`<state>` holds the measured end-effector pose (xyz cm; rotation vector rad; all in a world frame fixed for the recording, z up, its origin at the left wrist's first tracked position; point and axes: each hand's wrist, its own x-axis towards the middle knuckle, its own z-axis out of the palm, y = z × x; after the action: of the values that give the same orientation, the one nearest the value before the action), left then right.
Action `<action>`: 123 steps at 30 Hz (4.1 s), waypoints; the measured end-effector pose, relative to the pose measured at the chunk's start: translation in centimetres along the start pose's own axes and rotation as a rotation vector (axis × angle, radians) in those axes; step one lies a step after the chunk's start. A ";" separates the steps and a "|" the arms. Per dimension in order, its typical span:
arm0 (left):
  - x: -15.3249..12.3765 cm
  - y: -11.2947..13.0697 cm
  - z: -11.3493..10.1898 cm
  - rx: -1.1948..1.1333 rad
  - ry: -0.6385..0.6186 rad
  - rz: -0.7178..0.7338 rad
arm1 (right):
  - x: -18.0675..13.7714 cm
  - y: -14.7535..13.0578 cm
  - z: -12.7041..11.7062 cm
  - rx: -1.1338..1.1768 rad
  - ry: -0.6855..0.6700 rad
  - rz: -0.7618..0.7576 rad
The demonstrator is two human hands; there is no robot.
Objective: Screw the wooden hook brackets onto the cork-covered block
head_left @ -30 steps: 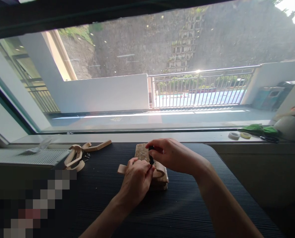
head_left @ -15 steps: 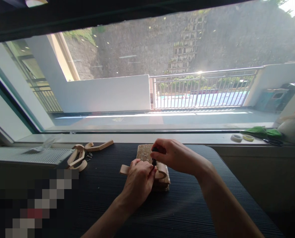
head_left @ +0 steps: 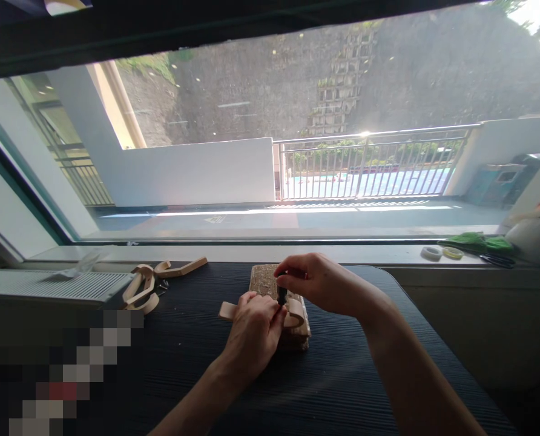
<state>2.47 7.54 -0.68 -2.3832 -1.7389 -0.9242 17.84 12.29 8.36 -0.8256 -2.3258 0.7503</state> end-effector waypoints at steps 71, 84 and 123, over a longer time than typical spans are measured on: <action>0.1 0.0 -1.5 -0.208 0.012 -0.189 | 0.3 -0.2 0.7 -0.026 0.037 -0.017; 0.3 0.0 -1.1 -0.213 0.044 -0.101 | 0.2 -0.3 0.6 -0.037 0.020 -0.088; 0.3 0.1 -1.3 -0.262 0.040 -0.087 | -0.1 -0.6 0.7 -0.034 -0.027 -0.029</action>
<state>2.07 7.27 0.58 -2.4345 -1.8212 -1.2757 17.20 11.62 8.30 -0.7991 -2.3757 0.7156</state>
